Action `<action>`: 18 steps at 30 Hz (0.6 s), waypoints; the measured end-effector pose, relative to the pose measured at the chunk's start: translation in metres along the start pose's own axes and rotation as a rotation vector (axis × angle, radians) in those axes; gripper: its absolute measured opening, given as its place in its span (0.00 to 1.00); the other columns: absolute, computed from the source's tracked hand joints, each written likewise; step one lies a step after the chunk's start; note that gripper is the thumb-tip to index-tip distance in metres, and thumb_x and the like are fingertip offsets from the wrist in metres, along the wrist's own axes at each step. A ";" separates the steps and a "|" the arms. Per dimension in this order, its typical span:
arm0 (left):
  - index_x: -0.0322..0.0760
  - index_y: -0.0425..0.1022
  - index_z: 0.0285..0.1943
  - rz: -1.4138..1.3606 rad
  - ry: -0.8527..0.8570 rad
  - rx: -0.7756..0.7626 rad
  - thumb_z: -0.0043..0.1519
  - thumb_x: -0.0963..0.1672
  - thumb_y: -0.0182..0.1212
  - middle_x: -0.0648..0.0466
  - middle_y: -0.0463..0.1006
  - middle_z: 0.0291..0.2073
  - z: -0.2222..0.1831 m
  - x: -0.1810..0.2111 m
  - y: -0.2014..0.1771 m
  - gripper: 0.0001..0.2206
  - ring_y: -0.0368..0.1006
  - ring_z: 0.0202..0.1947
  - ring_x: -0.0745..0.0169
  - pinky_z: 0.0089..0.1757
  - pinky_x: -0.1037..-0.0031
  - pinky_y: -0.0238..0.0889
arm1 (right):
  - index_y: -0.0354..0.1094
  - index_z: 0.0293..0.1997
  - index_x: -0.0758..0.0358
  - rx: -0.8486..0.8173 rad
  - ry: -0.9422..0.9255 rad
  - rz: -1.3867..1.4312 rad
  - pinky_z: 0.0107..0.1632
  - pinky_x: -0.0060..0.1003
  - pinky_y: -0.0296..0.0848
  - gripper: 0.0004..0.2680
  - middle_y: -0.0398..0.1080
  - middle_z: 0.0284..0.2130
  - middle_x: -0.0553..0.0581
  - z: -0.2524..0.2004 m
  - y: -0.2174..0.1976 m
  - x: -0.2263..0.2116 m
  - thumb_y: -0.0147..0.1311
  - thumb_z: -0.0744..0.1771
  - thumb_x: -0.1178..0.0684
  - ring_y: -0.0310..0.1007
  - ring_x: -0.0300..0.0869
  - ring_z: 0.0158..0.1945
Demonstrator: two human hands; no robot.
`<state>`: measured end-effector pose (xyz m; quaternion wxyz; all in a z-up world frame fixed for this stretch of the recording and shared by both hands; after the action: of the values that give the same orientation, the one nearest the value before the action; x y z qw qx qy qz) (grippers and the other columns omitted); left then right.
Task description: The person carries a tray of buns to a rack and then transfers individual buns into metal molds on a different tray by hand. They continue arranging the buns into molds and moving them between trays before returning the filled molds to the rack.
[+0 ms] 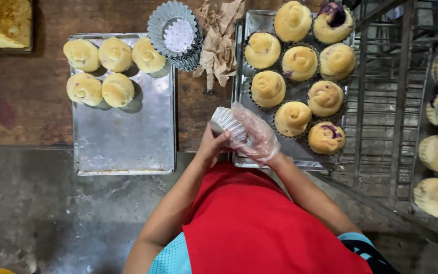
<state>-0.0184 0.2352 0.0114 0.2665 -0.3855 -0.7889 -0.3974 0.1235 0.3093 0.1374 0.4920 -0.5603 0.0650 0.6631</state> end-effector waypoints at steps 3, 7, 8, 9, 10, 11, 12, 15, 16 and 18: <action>0.41 0.45 0.77 -0.034 0.210 0.040 0.49 0.49 0.78 0.45 0.68 0.60 0.000 0.009 0.004 0.50 0.71 0.57 0.51 0.50 0.62 0.73 | 0.64 0.65 0.61 -0.038 -0.113 -0.139 0.66 0.50 0.67 0.26 0.67 0.62 0.66 0.002 0.001 -0.005 0.70 0.60 0.52 0.66 0.61 0.66; 0.38 0.42 0.79 -0.068 0.243 -0.015 0.49 0.47 0.79 0.42 0.70 0.60 -0.002 0.011 0.009 0.53 0.72 0.58 0.50 0.53 0.61 0.72 | 0.64 0.65 0.59 -0.034 -0.076 -0.067 0.65 0.49 0.69 0.26 0.70 0.59 0.62 -0.005 0.005 -0.011 0.72 0.60 0.53 0.70 0.58 0.63; 0.39 0.40 0.80 -0.039 0.254 -0.027 0.48 0.47 0.79 0.42 0.70 0.60 -0.004 0.012 0.010 0.54 0.72 0.58 0.50 0.54 0.61 0.71 | 0.64 0.65 0.59 -0.038 -0.060 -0.034 0.65 0.49 0.69 0.26 0.70 0.59 0.62 -0.005 0.003 -0.011 0.72 0.61 0.53 0.70 0.58 0.63; 0.39 0.38 0.80 -0.009 0.263 -0.038 0.48 0.47 0.79 0.42 0.70 0.61 -0.005 0.014 0.010 0.55 0.72 0.58 0.50 0.54 0.61 0.71 | 0.65 0.64 0.59 -0.050 -0.075 -0.049 0.65 0.49 0.70 0.26 0.70 0.59 0.62 -0.004 0.003 -0.013 0.72 0.61 0.53 0.71 0.58 0.63; 0.40 0.35 0.80 -0.035 0.262 -0.035 0.48 0.46 0.78 0.43 0.70 0.60 -0.006 0.016 0.009 0.56 0.72 0.58 0.51 0.54 0.61 0.71 | 0.65 0.64 0.59 -0.063 -0.091 -0.065 0.65 0.49 0.70 0.26 0.71 0.59 0.62 -0.002 0.003 -0.014 0.71 0.60 0.53 0.71 0.57 0.63; 0.42 0.33 0.80 -0.062 0.259 -0.035 0.48 0.46 0.78 0.43 0.70 0.59 -0.005 0.017 0.009 0.57 0.72 0.57 0.51 0.54 0.61 0.70 | 0.66 0.64 0.58 -0.075 -0.106 -0.083 0.65 0.49 0.70 0.25 0.71 0.59 0.62 -0.001 0.002 -0.016 0.71 0.60 0.53 0.71 0.57 0.63; 0.43 0.31 0.80 -0.089 0.257 -0.036 0.47 0.46 0.77 0.43 0.71 0.58 -0.005 0.017 0.009 0.58 0.72 0.57 0.51 0.54 0.62 0.70 | 0.66 0.63 0.59 -0.076 -0.112 -0.092 0.65 0.49 0.70 0.26 0.71 0.58 0.62 0.000 0.002 -0.019 0.72 0.60 0.52 0.71 0.57 0.63; 0.40 0.35 0.81 -0.142 0.268 -0.039 0.48 0.43 0.78 0.43 0.71 0.57 -0.004 0.018 0.010 0.56 0.72 0.55 0.52 0.54 0.62 0.69 | 0.67 0.62 0.59 -0.089 -0.096 -0.089 0.64 0.48 0.70 0.25 0.72 0.58 0.61 0.006 0.000 -0.025 0.72 0.60 0.49 0.71 0.56 0.62; 0.39 0.37 0.81 -0.099 0.285 -0.024 0.48 0.43 0.77 0.44 0.71 0.58 -0.003 0.022 0.010 0.55 0.72 0.56 0.53 0.55 0.63 0.68 | 0.67 0.62 0.58 -0.098 -0.063 -0.069 0.65 0.47 0.70 0.24 0.72 0.58 0.60 0.007 -0.002 -0.024 0.71 0.61 0.47 0.71 0.55 0.62; 0.38 0.41 0.82 -0.013 0.315 0.011 0.49 0.42 0.76 0.45 0.71 0.59 -0.007 0.031 0.011 0.53 0.71 0.57 0.55 0.56 0.64 0.67 | 0.65 0.64 0.59 -0.033 0.003 0.131 0.66 0.46 0.67 0.24 0.69 0.60 0.59 0.002 -0.006 -0.018 0.66 0.64 0.43 0.69 0.53 0.64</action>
<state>-0.0259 0.2458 0.0422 0.3865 -0.3116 -0.7421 -0.4503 0.1246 0.3027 0.1556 0.4380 -0.5640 0.0914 0.6941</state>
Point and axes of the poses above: each hand's wrist, its own z-axis towards the middle knuckle, its own y-axis out of the palm, x = y × z, the point moved 6 cm from there along z, towards the middle knuckle
